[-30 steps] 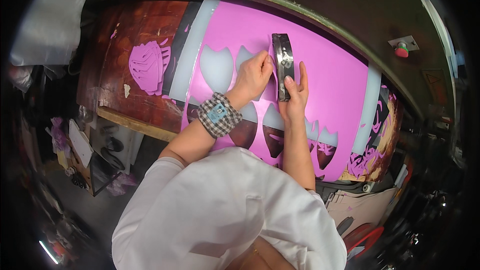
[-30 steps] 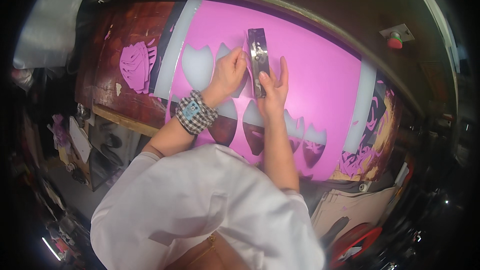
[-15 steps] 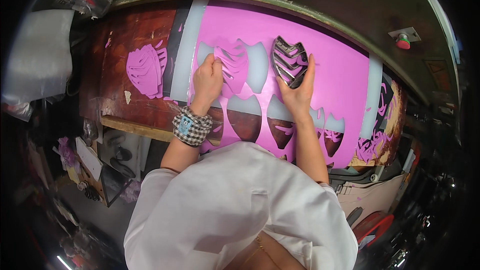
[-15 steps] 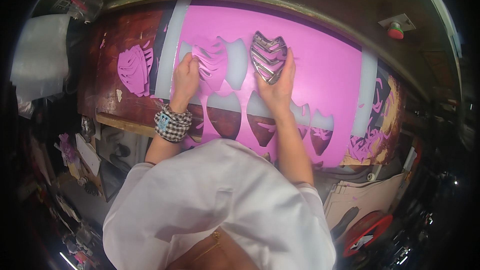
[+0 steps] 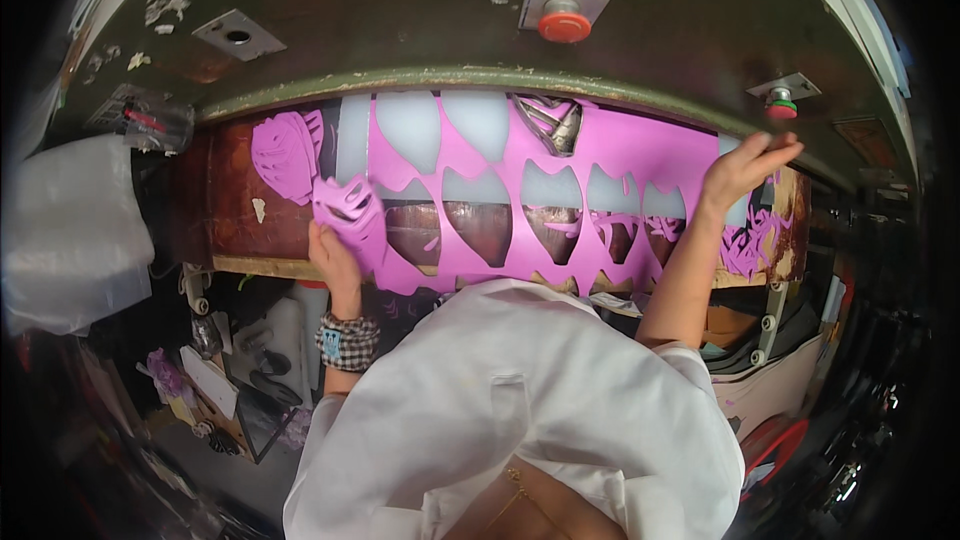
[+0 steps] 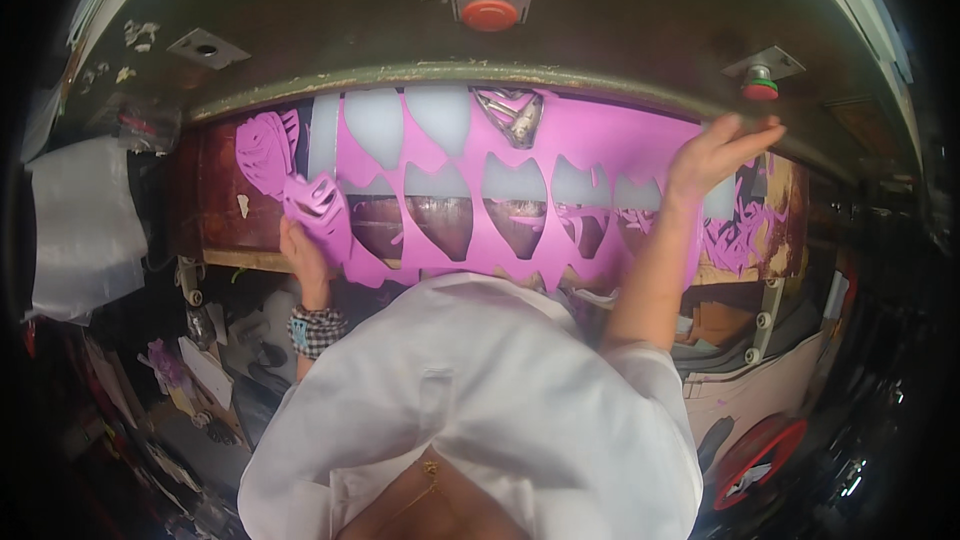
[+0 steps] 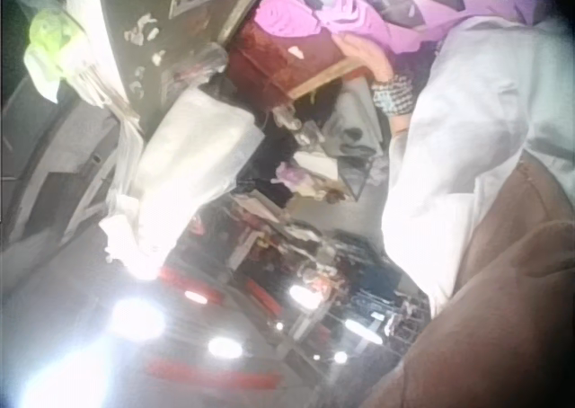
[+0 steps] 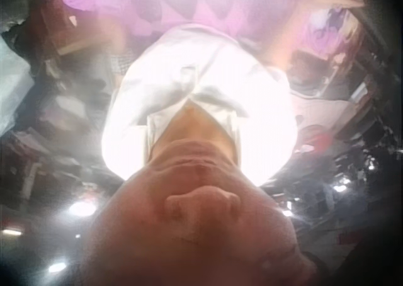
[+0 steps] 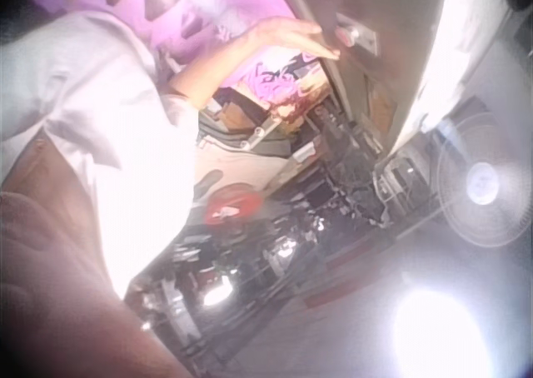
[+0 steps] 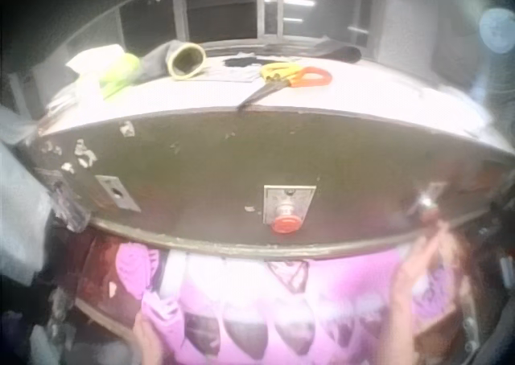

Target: The person uses a die-cutting machine to press a metal template into pink foam sheets, then removes the cut shapes and scrap foam. They repeat the cycle with multiple sheets, stacking the finished cutouts and discarding the excess material.

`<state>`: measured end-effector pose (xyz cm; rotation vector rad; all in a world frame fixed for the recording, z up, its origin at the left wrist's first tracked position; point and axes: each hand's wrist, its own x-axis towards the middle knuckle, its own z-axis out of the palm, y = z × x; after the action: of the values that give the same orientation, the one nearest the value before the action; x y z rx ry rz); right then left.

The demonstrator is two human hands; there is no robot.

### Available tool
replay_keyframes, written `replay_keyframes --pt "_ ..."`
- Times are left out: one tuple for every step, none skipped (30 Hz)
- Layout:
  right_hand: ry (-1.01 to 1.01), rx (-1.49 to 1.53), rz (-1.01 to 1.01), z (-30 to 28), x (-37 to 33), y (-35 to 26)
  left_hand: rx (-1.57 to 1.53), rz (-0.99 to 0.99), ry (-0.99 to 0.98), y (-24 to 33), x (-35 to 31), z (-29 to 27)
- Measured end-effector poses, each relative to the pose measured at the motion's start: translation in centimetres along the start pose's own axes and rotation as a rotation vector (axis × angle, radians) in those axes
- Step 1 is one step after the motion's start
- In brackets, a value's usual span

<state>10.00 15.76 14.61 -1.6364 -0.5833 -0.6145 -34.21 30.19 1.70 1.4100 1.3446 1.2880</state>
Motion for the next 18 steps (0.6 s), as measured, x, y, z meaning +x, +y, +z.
replay_keyframes --pt "-0.048 -0.118 -0.094 -0.1 0.9 -0.3 0.14 -0.007 -0.005 -0.3 -0.8 -1.0" --pt "-0.064 -0.216 -0.129 -0.2 1.4 -0.6 0.301 -0.069 0.02 -0.6 -1.3 -1.5" --pt "-0.095 -0.311 -0.193 -0.4 1.6 -1.0 0.412 0.035 0.043 -0.9 -1.8 -1.6" --pt "-0.135 -0.323 -0.147 -0.4 1.3 -1.4 0.486 0.171 0.008 -1.2 -2.1 -1.5" --pt "-0.079 -0.318 -0.152 -0.8 0.9 -1.7 0.57 0.242 0.012 -1.4 -2.3 -1.2" --pt "-0.052 -0.32 -0.216 -1.1 0.2 -1.8 0.651 0.314 -0.034 -1.6 -2.6 -0.8" --pt "-0.05 -0.317 -0.197 -1.9 -0.5 -1.9 0.632 0.305 -0.008 -1.7 -2.7 -0.5" --pt "-0.061 -0.31 -0.181 -3.0 -1.3 -1.8 0.664 0.275 0.024 -1.7 -2.8 -0.2" --pt "-0.049 -0.281 -0.177 -3.5 -1.7 -1.5 0.688 0.277 0.033 -1.8 -2.9 0.0" --pt "-0.081 -0.344 -0.199 -4.2 -2.2 -1.1 0.731 0.307 0.077 -1.7 -3.0 0.1" --pt "-0.092 -0.383 -0.232 -4.8 -2.3 -0.6 0.709 0.274 0.118 -1.7 -3.1 0.0" --pt "-0.126 -0.416 -0.269 -5.1 -2.4 0.1 0.672 0.267 0.059 -1.6 -3.2 -0.2" --pt "-0.169 -0.4 -0.266 -5.9 -2.6 0.8 0.668 0.232 0.063 -1.5 -3.2 -0.4" --pt "-0.159 -0.34 -0.284 -6.4 -3.0 1.5 0.637 0.231 0.037 -1.3 -3.3 -0.8" --pt "-0.155 -0.271 -0.23 -7.5 -3.8 2.3 0.712 0.23 0.003 -1.2 -3.4 -1.1" --pt "-0.169 -0.257 -0.264 -8.6 -4.4 3.3 0.655 0.285 -0.011 -1.0 -3.4 -1.4" --pt "-0.122 -0.388 -0.185 -9.9 -5.5 4.4 0.614 0.282 -0.037 -0.9 -3.4 -1.7" --pt "-0.094 -0.553 -0.188 -11.6 -6.8 5.5 0.623 0.25 -0.04 -0.8 -3.3 -1.9"
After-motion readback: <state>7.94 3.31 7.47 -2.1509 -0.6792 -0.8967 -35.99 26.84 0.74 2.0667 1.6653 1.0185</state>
